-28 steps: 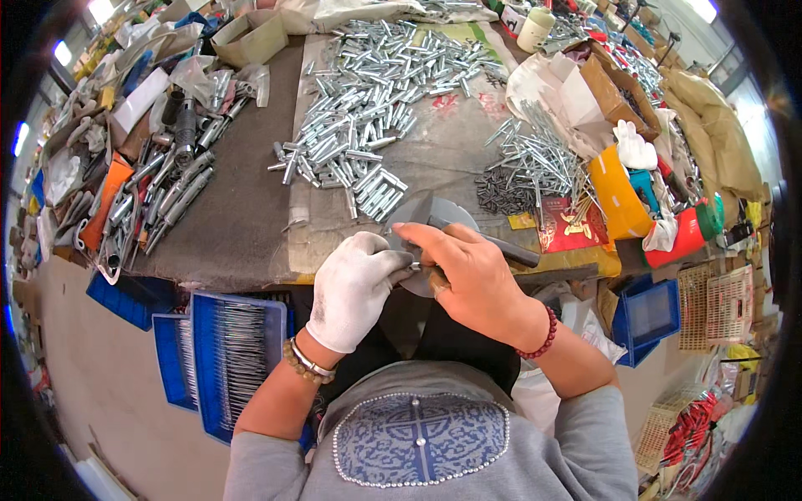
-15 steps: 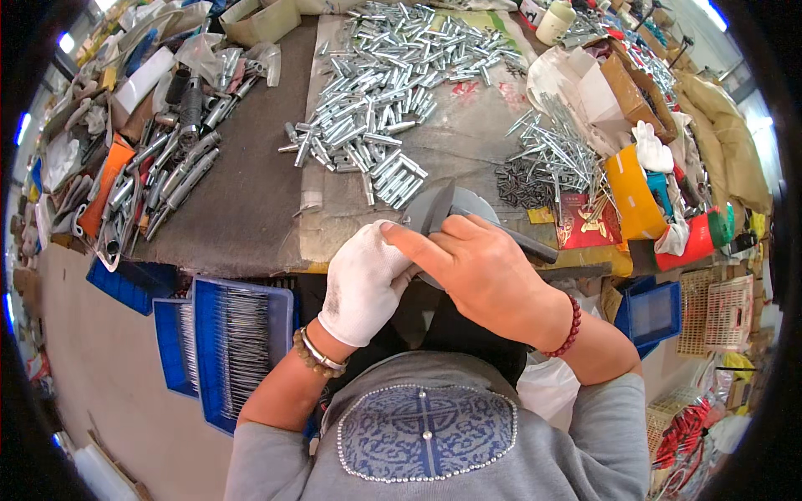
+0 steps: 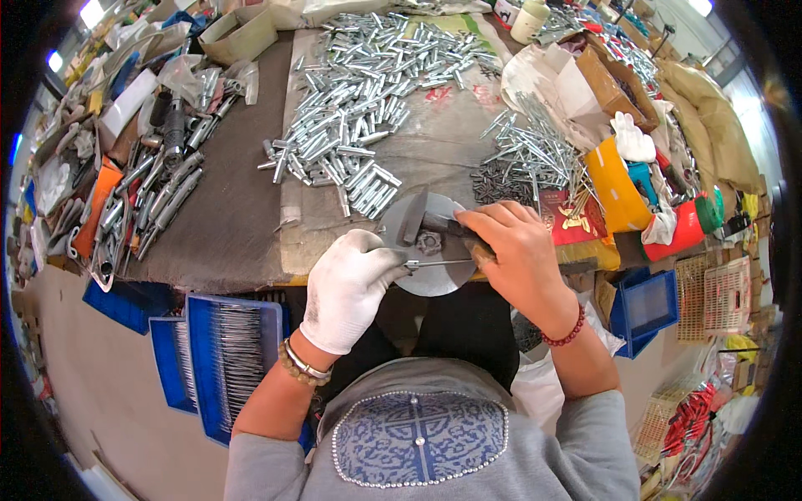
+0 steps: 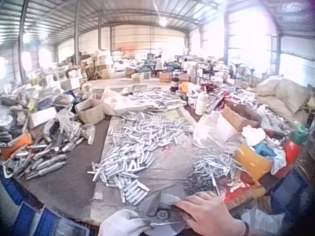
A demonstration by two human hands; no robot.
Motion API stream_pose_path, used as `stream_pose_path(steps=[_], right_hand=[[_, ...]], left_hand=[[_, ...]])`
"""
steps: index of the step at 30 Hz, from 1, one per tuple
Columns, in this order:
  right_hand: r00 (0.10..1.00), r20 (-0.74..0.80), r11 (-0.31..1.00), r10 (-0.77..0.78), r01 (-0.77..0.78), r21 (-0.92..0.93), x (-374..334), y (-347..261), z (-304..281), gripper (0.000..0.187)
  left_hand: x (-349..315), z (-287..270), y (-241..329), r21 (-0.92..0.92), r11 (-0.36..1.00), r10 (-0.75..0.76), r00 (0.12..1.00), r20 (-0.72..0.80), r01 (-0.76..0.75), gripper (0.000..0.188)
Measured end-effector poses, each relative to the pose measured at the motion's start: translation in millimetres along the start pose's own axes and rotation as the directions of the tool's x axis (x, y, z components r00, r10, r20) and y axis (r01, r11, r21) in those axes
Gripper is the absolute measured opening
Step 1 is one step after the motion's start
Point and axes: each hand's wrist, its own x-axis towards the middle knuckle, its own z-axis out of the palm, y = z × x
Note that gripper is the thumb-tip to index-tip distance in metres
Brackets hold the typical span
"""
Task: The person assembles metal components by hammering a metal pin into a metal base plate.
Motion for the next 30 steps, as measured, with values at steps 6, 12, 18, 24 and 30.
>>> stream_pose_path(steps=[6,12,18,24,30], right_hand=[[0.988,-0.111,0.982,-0.105,0.121,0.146,-7.0,-22.0,10.6,0.033],[0.980,-0.193,0.966,-0.048,0.095,0.242,-4.8,-40.7,39.8,0.033],[0.975,-0.200,0.980,-0.092,0.125,0.158,-0.8,-45.6,39.8,0.029],[0.978,-0.196,0.982,-0.065,0.097,0.161,-1.0,-49.9,41.5,0.026],[0.969,-0.235,0.934,0.076,0.013,0.358,-0.8,-34.2,38.8,0.024]], left_hand=[[1.1,-0.3,-0.2,0.025,0.999,-0.025,0.999,0.036,0.024,0.018],[2.0,-2.0,1.7,0.026,0.999,-0.039,0.998,0.042,0.038,0.020],[1.3,-2.3,0.9,0.007,0.999,-0.048,0.998,0.049,0.048,0.021],[0.9,-2.8,-0.1,-0.010,0.999,-0.032,0.999,0.024,0.033,0.022],[0.5,-5.7,-1.5,-0.008,1.000,-0.016,0.998,0.057,0.016,0.022]])
